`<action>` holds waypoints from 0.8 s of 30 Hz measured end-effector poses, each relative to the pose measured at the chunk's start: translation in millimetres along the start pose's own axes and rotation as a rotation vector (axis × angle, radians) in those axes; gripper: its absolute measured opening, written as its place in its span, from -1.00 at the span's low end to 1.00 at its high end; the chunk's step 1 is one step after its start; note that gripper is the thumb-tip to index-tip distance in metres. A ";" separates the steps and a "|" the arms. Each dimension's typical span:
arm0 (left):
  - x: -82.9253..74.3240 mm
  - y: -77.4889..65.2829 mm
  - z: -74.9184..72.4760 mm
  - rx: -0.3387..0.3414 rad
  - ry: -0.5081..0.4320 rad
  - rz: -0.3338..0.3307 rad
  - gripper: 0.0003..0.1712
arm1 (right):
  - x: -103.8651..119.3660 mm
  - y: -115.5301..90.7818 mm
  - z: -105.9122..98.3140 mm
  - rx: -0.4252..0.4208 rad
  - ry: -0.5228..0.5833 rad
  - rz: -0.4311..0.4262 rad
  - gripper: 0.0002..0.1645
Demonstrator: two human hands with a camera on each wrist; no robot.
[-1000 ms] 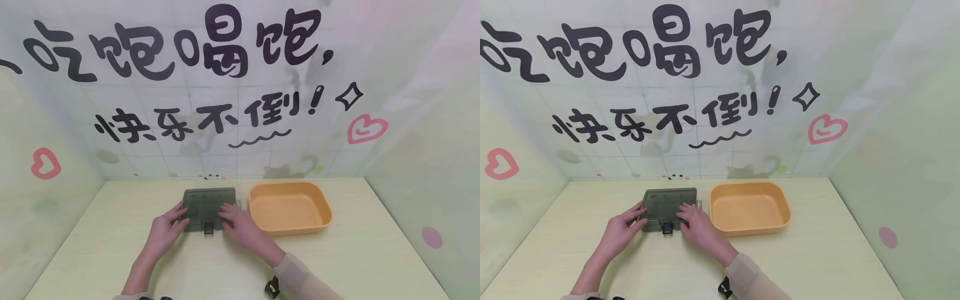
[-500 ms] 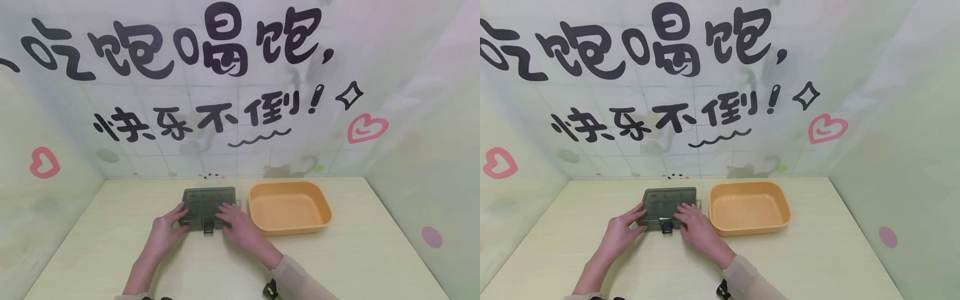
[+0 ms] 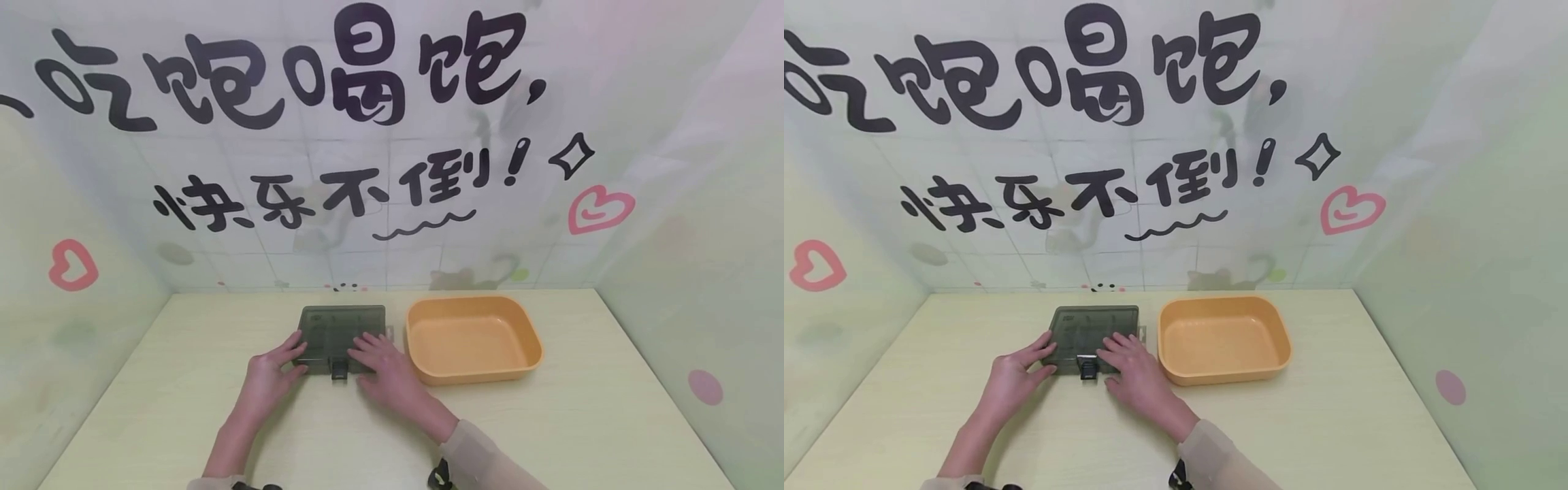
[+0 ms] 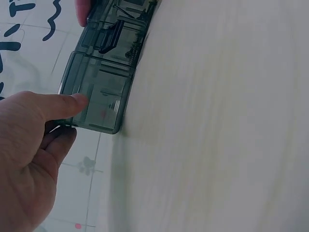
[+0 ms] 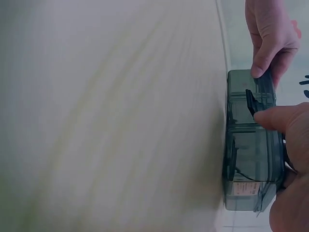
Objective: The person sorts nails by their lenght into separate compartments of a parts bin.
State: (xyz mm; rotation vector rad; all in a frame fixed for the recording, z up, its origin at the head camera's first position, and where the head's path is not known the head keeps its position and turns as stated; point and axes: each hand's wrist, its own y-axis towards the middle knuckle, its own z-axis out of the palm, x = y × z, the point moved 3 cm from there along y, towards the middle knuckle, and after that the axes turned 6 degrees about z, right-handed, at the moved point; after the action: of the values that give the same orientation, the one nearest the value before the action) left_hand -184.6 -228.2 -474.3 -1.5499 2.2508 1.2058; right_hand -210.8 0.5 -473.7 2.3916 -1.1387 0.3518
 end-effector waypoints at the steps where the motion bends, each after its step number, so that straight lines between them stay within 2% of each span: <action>1: 0.3 -0.6 0.0 -0.006 -0.002 -0.001 -0.50 | -0.4 0.1 1.2 0.001 0.000 0.000 -0.41; 10: 2.9 -1.6 0.6 0.019 -0.122 -0.160 -0.53 | -4.5 3.1 6.1 -0.007 0.058 0.034 -0.37; 16: 3.9 -4.0 0.2 0.044 -0.154 -0.227 -0.50 | -4.1 3.7 8.5 0.001 0.011 0.013 -0.35; 20: 5.0 -4.2 1.4 0.043 -0.214 -0.271 -0.47 | -7.2 4.4 11.1 -0.045 0.014 -0.006 -0.34; 24: 5.1 -6.2 1.8 0.028 -0.246 -0.285 -0.48 | -11.5 4.0 14.7 -0.121 0.073 -0.043 -0.34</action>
State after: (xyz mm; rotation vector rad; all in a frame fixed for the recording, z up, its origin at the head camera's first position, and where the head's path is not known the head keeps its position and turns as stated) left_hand -182.3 -231.5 -481.5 -1.5507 1.8163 1.2017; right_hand -220.6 -1.6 -489.9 2.2752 -1.0445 0.3430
